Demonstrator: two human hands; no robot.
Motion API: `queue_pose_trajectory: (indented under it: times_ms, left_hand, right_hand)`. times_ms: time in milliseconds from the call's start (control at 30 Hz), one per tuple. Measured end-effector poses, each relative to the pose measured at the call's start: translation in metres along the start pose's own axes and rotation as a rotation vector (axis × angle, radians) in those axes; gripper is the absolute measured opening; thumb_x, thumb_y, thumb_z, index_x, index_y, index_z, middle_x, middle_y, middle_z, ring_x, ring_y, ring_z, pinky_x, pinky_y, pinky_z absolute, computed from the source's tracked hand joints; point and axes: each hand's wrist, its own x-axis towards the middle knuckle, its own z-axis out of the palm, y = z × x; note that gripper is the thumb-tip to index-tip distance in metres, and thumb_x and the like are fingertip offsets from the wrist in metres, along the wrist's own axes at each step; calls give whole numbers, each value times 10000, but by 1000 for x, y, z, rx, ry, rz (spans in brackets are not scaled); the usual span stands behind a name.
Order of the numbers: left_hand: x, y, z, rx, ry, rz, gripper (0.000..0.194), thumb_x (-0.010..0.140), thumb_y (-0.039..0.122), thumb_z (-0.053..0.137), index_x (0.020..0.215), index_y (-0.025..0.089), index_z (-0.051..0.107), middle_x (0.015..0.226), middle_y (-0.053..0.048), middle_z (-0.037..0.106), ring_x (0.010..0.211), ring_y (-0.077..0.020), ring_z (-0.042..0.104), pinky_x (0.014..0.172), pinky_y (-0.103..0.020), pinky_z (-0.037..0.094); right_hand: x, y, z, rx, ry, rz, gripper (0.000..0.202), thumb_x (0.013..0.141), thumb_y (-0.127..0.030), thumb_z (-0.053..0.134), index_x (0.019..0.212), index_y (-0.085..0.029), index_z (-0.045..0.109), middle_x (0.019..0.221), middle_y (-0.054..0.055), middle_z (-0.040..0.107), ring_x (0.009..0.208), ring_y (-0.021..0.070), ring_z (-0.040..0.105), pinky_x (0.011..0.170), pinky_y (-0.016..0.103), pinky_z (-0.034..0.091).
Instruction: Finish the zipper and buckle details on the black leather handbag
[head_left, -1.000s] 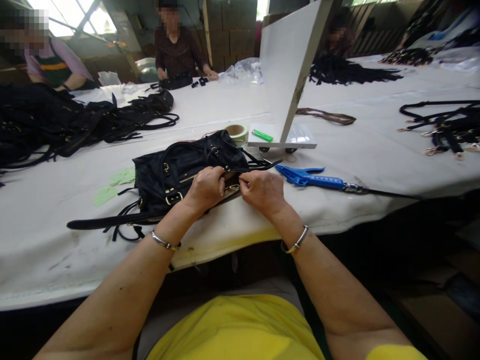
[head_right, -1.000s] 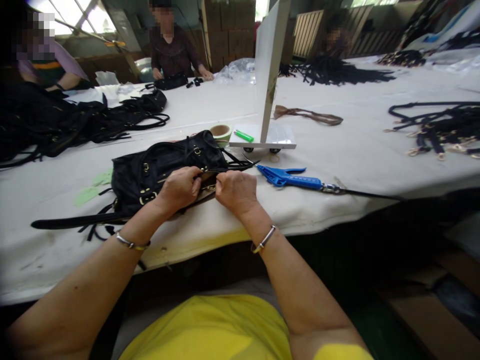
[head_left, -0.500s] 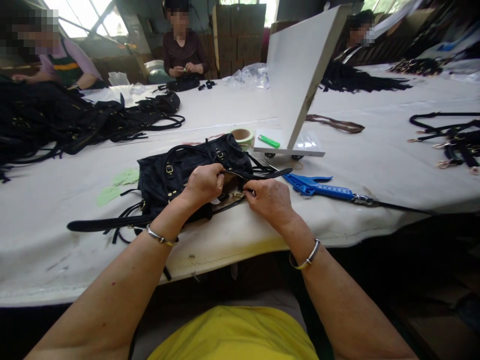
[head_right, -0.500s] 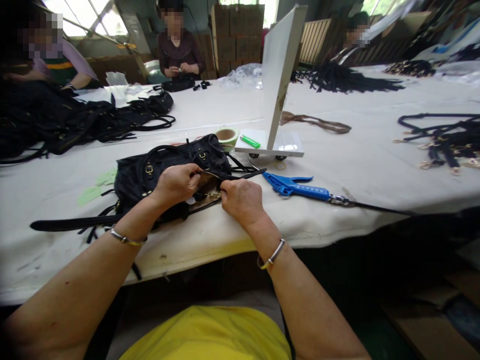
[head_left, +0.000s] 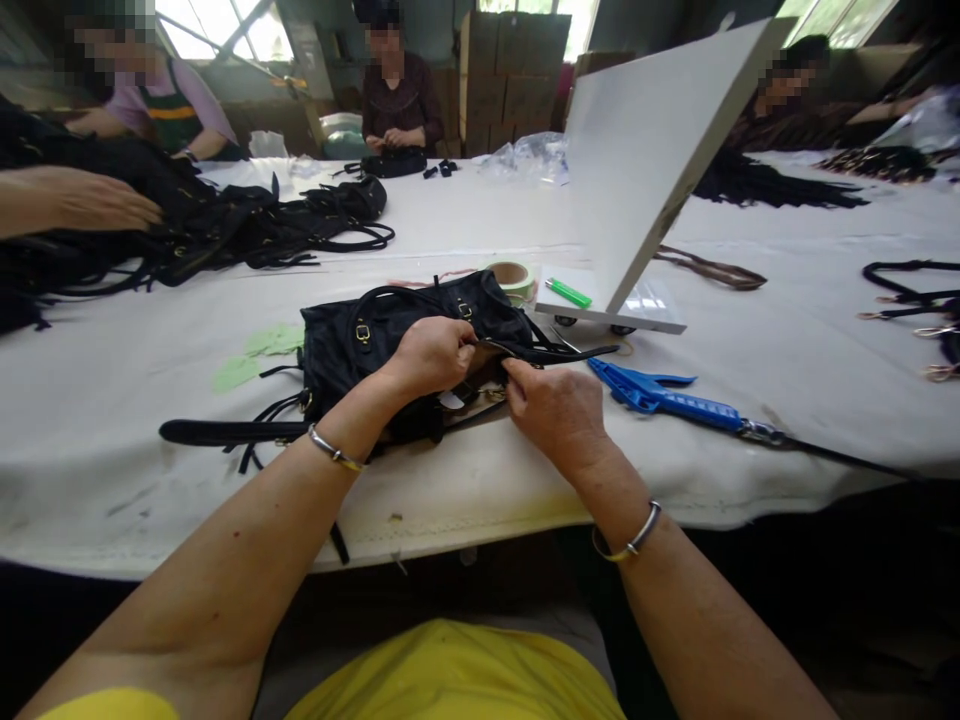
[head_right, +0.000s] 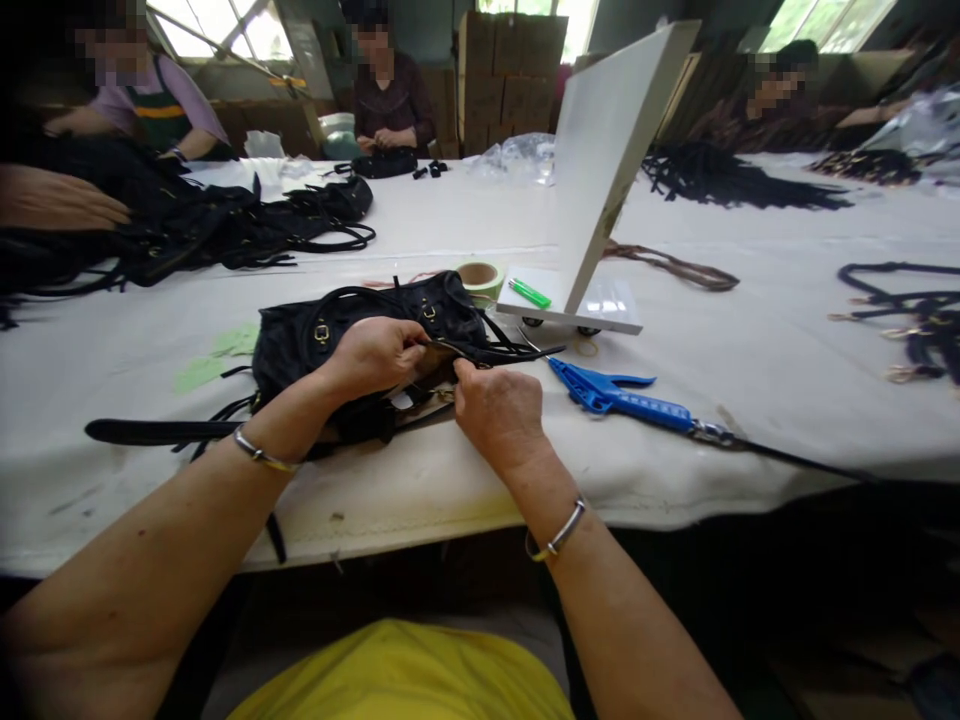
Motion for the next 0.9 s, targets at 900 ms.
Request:
queue_pose_trajectory:
  times_ms: [900]
  left_hand:
    - [-1,-1,9,-42,53,-20,214,858,181,527,946,147,719,901,-63,709,853,-228,646,723,-287,431]
  right_hand:
    - [23,6,12,54,-223,5,256,851,-318,481,773,-259,718,764,50,706,730,251,672,507,297,258]
